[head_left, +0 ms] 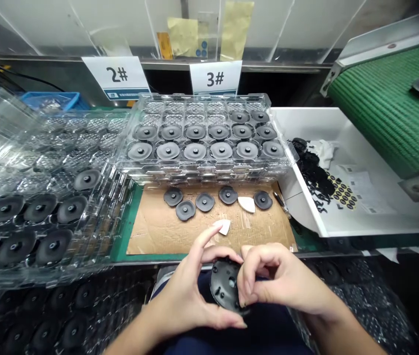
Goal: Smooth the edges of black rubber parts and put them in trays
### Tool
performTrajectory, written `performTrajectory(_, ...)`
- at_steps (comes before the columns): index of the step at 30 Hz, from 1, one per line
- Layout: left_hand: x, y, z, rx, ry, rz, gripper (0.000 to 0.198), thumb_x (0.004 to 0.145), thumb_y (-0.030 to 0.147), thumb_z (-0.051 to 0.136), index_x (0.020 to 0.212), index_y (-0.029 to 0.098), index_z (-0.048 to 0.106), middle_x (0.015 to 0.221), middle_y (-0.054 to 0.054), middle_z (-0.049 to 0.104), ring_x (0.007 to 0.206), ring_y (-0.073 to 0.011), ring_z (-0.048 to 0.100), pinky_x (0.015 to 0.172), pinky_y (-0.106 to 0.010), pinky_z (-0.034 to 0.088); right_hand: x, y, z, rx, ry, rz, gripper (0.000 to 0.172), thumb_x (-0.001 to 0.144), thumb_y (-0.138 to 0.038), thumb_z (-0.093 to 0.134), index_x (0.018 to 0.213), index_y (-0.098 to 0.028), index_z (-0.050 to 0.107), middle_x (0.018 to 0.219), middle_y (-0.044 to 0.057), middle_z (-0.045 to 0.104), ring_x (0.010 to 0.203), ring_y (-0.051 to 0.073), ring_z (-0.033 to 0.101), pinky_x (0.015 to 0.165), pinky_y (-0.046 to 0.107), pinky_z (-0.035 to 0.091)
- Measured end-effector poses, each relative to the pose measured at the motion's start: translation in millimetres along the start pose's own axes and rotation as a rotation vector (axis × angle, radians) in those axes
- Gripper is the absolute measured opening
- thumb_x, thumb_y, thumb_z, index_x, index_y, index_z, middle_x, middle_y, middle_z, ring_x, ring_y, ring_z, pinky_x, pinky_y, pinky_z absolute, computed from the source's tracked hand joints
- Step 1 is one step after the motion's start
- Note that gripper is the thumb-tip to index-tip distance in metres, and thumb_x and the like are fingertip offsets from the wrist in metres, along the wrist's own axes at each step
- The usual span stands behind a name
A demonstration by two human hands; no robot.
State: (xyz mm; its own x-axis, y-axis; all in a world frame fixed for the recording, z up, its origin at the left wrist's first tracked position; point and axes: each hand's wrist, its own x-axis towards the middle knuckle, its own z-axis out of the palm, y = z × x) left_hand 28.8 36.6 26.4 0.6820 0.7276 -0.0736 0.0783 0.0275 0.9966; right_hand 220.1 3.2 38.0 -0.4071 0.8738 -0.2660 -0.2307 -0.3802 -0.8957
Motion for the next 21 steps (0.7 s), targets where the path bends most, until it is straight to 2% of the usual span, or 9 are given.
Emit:
performTrajectory(3,0,-3,-2.5,-0.023,-0.015,-0.025,0.11,0.048,0.024,0.081,0.133,0.038,0.013,0.108,0.002,0.06,0.107,-0.0173,0.054,0.099,-0.03,0.034,4,4,1,0.117,-0.035,0.028,0.012,0.07,-0.011,0.07,0.064,-0.014,0.06,0.068,0.001,0.066,0.066,0.009,0.061,0.065,0.022,0.049)
performTrajectory(9,2,-10,-3.5,-0.038,-0.023,0.003,0.11,0.048,0.016,0.081,0.133,0.037,0.014,0.112,-0.001,0.059,0.107,-0.0187,0.054,0.098,-0.031,0.035,3,13,2,0.171,0.075,0.085,0.013,0.064,-0.007,0.074,0.069,-0.015,0.065,0.068,0.0,0.067,0.063,0.009,0.063,0.062,0.02,0.05)
performTrajectory(14,3,-16,-4.7,-0.007,-0.042,-0.001,0.105,0.052,0.022,0.08,0.131,0.04,0.014,0.114,0.0,0.057,0.109,-0.018,0.053,0.097,-0.029,0.036,-1,20,-5,0.136,0.148,0.022,0.012,0.066,-0.01,0.073,0.072,-0.017,0.066,0.069,-0.001,0.065,0.066,0.009,0.061,0.063,0.02,0.048)
performTrajectory(16,3,-20,-6.1,0.027,-0.039,-0.014,0.103,0.054,0.024,0.079,0.131,0.04,0.013,0.115,-0.001,0.057,0.11,-0.0187,0.052,0.099,-0.03,0.034,-5,27,-12,0.117,0.192,-0.01,0.009,0.069,-0.016,0.072,0.075,-0.017,0.065,0.066,-0.001,0.063,0.061,0.008,0.059,0.059,0.019,0.045)
performTrajectory(18,3,-25,-7.1,0.067,-0.026,-0.027,0.099,0.058,0.026,0.077,0.131,0.039,0.013,0.117,-0.001,0.057,0.112,-0.0192,0.051,0.101,-0.031,0.032,-10,34,-18,0.04,0.265,-0.034,0.007,0.074,-0.022,0.068,0.076,-0.017,0.063,0.064,-0.002,0.058,0.057,0.008,0.055,0.055,0.019,0.042)
performTrajectory(21,4,-33,-5.0,0.058,0.047,-0.097,0.086,0.065,0.035,0.071,0.132,0.036,0.016,0.117,-0.002,0.058,0.111,-0.019,0.052,0.1,-0.03,0.033,-18,41,-19,-0.273,0.392,-0.081,0.006,0.079,-0.023,0.062,0.082,-0.019,0.065,0.075,0.0,0.055,0.06,0.008,0.049,0.056,0.021,0.039)
